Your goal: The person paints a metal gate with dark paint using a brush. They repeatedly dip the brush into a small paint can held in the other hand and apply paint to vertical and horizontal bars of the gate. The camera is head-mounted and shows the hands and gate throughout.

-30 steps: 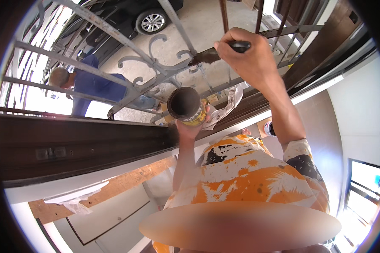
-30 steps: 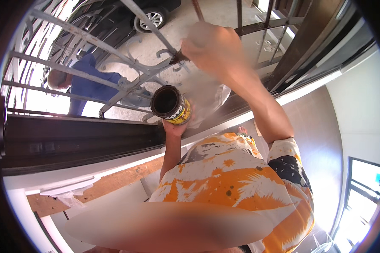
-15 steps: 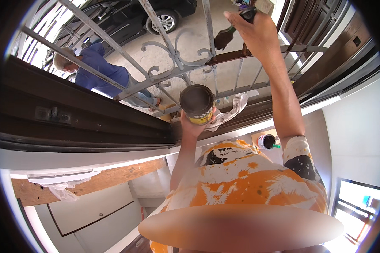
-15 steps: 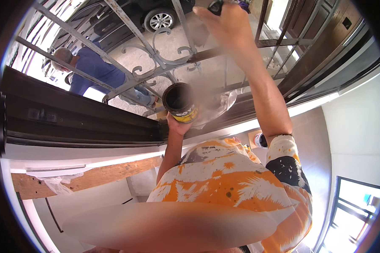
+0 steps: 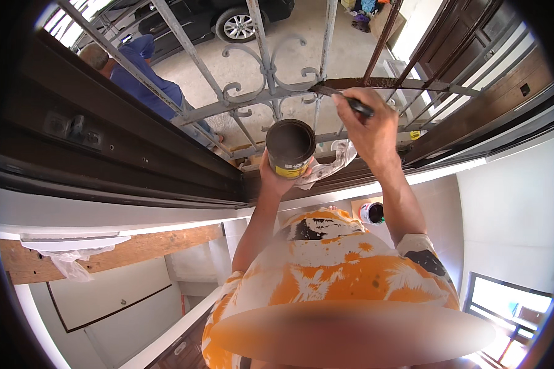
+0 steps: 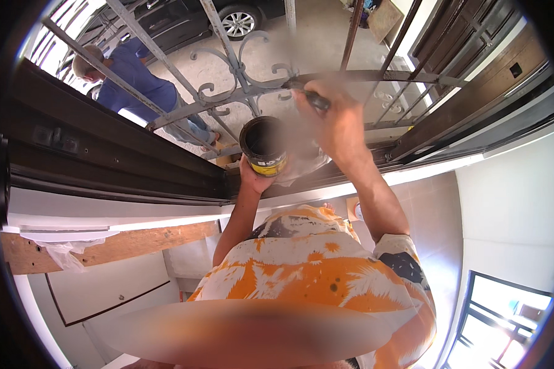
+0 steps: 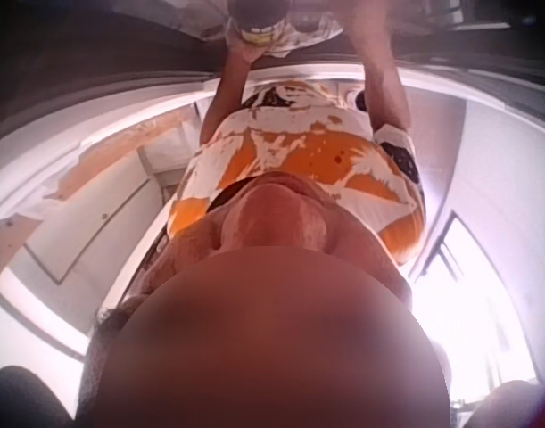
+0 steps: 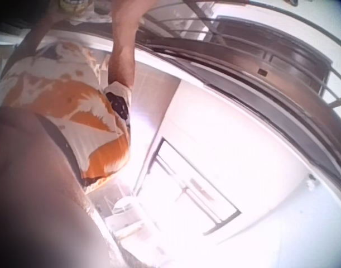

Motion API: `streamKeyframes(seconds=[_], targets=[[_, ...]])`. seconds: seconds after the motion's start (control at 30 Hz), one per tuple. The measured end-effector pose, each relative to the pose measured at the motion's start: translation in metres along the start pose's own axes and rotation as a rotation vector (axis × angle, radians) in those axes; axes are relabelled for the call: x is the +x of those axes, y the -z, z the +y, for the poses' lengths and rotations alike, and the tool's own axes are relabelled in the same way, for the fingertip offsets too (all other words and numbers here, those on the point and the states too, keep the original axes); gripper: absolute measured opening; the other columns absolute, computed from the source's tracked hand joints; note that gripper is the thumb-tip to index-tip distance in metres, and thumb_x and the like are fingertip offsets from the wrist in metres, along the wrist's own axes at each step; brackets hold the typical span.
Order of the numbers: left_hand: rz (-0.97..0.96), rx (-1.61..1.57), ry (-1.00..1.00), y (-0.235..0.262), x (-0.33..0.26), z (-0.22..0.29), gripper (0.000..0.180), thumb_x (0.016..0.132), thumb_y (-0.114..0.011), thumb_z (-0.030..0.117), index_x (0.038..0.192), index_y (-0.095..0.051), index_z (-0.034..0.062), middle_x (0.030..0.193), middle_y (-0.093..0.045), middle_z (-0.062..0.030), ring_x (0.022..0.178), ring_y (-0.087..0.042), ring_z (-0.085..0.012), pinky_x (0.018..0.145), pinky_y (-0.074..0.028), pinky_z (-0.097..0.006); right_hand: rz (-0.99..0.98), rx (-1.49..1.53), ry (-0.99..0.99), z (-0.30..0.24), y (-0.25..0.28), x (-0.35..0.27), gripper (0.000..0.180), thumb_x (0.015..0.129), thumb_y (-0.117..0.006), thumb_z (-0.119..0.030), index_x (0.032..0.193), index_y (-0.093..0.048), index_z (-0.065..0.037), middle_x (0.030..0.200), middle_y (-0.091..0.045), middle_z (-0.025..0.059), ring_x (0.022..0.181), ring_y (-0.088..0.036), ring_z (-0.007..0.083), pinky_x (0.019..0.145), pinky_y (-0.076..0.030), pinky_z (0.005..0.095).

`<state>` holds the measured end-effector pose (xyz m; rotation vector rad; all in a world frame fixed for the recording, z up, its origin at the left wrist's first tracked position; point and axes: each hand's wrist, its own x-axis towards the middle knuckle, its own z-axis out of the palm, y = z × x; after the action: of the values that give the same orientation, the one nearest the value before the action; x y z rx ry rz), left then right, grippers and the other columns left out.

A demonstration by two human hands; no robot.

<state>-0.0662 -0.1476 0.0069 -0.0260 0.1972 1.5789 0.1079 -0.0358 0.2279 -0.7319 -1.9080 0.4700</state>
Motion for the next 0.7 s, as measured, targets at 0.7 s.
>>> streamKeyframes(seconds=[0.7], targets=[[0.002,0.060,0.025,0.007,-0.005,-0.003,0.080,0.100,-0.037,0.071,0.153,-0.049,0.0117,0.146,-0.059,-0.0220,0.124,-0.062,-0.0482,0.090,-0.055,-0.064,0.120,-0.029,0.416,0.112,-0.044,-0.104,0.049,0.074,-0.080,0.013,0.118,-0.073,-0.006,0.105,-0.068,0.0144,0.087,-0.069,0.0311,0.072,-0.057,0.0371]])
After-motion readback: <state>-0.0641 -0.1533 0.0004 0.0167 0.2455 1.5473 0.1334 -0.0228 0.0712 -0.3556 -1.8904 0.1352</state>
